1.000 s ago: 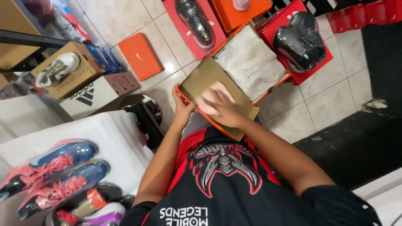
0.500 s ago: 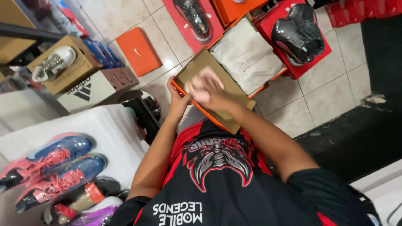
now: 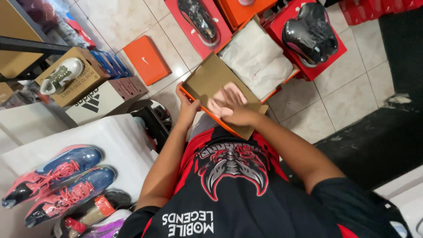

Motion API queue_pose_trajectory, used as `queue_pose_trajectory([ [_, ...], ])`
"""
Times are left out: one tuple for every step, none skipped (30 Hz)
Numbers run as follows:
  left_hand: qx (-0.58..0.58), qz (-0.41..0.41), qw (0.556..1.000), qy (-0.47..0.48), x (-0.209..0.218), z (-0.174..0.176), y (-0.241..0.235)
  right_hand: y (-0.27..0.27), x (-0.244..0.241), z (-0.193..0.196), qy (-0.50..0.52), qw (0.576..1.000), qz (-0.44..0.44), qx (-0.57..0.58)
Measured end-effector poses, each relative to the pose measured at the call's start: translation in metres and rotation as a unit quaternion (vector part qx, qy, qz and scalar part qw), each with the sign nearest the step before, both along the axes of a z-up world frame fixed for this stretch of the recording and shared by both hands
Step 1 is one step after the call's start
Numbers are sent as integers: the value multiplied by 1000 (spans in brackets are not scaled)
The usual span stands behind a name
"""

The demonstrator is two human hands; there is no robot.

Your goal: Cleaning and wiping down shoe boxes with a cloth and organizing them in a warehouse.

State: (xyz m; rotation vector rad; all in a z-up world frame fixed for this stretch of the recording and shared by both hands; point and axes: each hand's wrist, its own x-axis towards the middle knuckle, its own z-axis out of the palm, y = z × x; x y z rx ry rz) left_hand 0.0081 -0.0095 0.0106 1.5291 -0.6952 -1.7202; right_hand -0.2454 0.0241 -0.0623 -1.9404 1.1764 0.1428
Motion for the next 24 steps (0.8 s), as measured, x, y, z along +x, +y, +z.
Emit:
queue_pose_trajectory([
  [4,5,1000,3,-2,10,0,11,-10,23,-28,998,1,50],
  [4,11,1000,9,-5,19,-6,16,-22,46,-55,994,3,95],
  [2,10,1000,11,-9,22,-8,21,-33,35,-52,994,2,94],
  [5,12,1000,11,-9,26,-7,27,-43,24,16,988,-34,147],
  [9,14,1000,12,-11,29,-6,34,-53,13,85,974,-71,199],
  [10,13,1000,12,-9,28,-3,24,-51,1,86,973,-72,200],
  [14,17,1000,14,-8,26,-1,14,-49,-12,103,967,-88,217],
  [15,21,1000,17,-9,23,-1,0,-49,-25,120,960,-106,230],
  [13,20,1000,18,-8,15,-1,-9,-33,-5,121,960,-107,228],
  [12,17,1000,17,-7,7,3,-15,-18,14,104,963,-103,225],
  [11,14,1000,16,-6,-2,7,-21,-2,34,87,966,-99,222],
  [12,16,1000,14,-5,-8,8,-17,2,51,86,966,-98,223],
  [11,25,999,21,-4,-13,10,-13,6,69,122,967,-43,221],
  [8,33,999,31,-4,-20,9,-11,9,86,159,963,9,216],
  [7,34,999,32,-6,-11,6,3,-6,69,160,964,10,214],
  [4,23,999,21,-7,0,3,16,-21,53,155,955,-20,250],
  [2,12,1000,11,-9,11,1,30,-36,37,150,945,-49,285],
  [1,15,1000,11,-10,10,0,26,-35,30,152,946,-47,284],
  [1,10,1000,8,-11,8,0,22,-34,22,143,953,-62,260],
  [3,4,1000,3,-12,7,-1,19,-32,15,133,959,-77,236],
  [2,6,1000,2,-11,3,-1,-9,-11,46,133,960,-75,235],
  [6,3,1000,1,-12,0,1,-35,9,78,83,973,-119,177],
  [9,0,1000,1,-14,-4,4,-60,28,109,32,979,-163,117],
  [11,3,1000,0,-15,-1,3,-63,36,54,31,979,-160,119],
])
